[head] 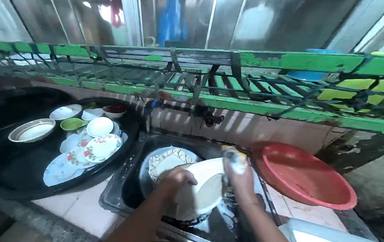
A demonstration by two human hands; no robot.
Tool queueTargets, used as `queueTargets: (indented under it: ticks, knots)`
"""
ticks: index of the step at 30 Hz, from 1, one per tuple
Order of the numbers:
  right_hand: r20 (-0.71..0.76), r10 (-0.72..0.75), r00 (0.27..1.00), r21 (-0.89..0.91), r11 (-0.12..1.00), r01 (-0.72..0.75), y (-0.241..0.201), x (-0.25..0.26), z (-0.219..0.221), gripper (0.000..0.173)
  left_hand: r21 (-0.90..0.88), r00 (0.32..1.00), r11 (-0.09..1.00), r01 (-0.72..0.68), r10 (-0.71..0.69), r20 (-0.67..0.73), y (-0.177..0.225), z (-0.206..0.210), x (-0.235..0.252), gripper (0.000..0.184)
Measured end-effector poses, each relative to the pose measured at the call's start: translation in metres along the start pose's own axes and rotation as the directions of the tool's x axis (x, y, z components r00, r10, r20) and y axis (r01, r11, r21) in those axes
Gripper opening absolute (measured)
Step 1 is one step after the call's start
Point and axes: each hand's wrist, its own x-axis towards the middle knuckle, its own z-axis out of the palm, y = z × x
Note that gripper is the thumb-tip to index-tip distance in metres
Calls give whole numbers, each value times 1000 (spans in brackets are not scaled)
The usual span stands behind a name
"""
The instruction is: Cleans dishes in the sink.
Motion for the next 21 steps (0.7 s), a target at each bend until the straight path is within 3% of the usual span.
queueTargets:
  ticks: [1, 3, 6, 7, 9, 12, 13, 14, 16, 19, 20, 21]
  knots:
    - [-48, 82, 995, 27, 996, -81, 5, 3, -2, 52, -82, 1000, 997, 11, -12, -14, 0, 0, 1, 39]
    - [-62, 36, 997, 43, 999, -33, -1, -9, 7, 60, -244, 1000, 970, -15, 14, -8, -9, 1, 8, 27]
    - [-46, -358, 933, 40, 932, 360, -11, -39, 41, 62, -258, 998, 964, -58, 51, -36, -19, 10, 17, 42]
    - [-50, -425, 904, 27, 904, 427, -8, -40, 47, 60, -259, 997, 964, -59, 43, -66, -17, 12, 15, 44]
    - [-20, -341, 940, 25, 940, 342, 9, -30, 38, 59, -300, 995, 953, -43, 13, -100, -15, 13, 10, 46]
    - [-34, 17, 999, -48, 999, -18, 15, -4, 20, 57, -358, 997, 933, -26, -3, -80, -21, 11, 8, 48]
    - [-19, 59, 998, -50, 997, -60, 8, -4, 20, 59, -371, 995, 928, -13, -24, -94, -23, 14, 11, 48]
    - [9, 30, 1000, -45, 999, -30, 0, -10, 24, 61, -387, 993, 922, -14, -31, -109, -25, 18, 14, 49]
    - [77, -214, 974, -68, 973, 219, -17, -36, 40, 58, -444, 988, 894, -54, -17, -154, -27, 22, 23, 49]
    - [90, -600, 795, -164, 779, 606, -7, -70, 51, 50, -539, 952, 837, -99, -79, -297, -12, 14, 33, 52]
    - [95, -626, 774, -173, 755, 632, 8, -74, 46, 51, -585, 960, 802, -121, -55, -273, -8, 5, 32, 53]
    - [95, -594, 799, -168, 782, 601, 26, -76, 39, 55, -621, 970, 770, -146, -12, -243, -8, -4, 29, 57]
